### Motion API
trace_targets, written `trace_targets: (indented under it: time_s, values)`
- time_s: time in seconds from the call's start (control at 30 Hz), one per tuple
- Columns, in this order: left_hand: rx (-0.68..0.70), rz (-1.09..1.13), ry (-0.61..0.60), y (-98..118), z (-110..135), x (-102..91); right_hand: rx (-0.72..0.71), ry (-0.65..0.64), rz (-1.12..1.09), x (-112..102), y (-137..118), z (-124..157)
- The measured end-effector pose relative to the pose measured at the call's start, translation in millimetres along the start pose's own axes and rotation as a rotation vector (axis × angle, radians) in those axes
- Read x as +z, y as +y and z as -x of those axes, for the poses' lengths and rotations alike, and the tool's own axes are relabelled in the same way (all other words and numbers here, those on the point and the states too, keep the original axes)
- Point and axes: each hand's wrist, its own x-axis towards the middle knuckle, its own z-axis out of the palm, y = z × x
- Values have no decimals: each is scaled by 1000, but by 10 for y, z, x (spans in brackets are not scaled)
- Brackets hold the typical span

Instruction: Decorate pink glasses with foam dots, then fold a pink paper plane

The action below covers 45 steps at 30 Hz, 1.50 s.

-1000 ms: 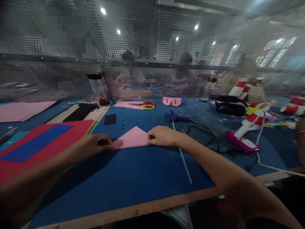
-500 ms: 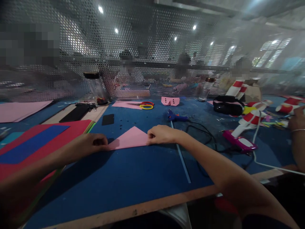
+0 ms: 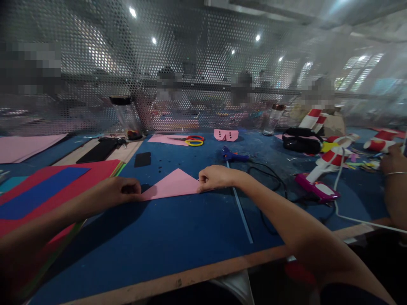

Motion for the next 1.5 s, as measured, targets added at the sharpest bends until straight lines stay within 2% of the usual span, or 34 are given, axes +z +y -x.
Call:
trace_targets:
  time_s: [0.13,0.3,0.67,0.9,1.23,1.5]
  values:
    - [-7,23,-3,-49,-21,13,-29,-13,27,-6,26,-10]
    - [15,47,-23,-138,-51,28,9,-60,12,-47,18,11]
    - [-12,70,-57,-121,-41,-11,50,-115,-47,-75,60,2]
    - [-9,89,-52,-223,-57,-22,65,-136,-113,-86,78,17]
    - [-19,65,-60,-154,-24,-53,35,-176,-213,-110,79,56]
    - [-6,43,-66,-184,-41,-57,13,-195,-263,-91,142,34]
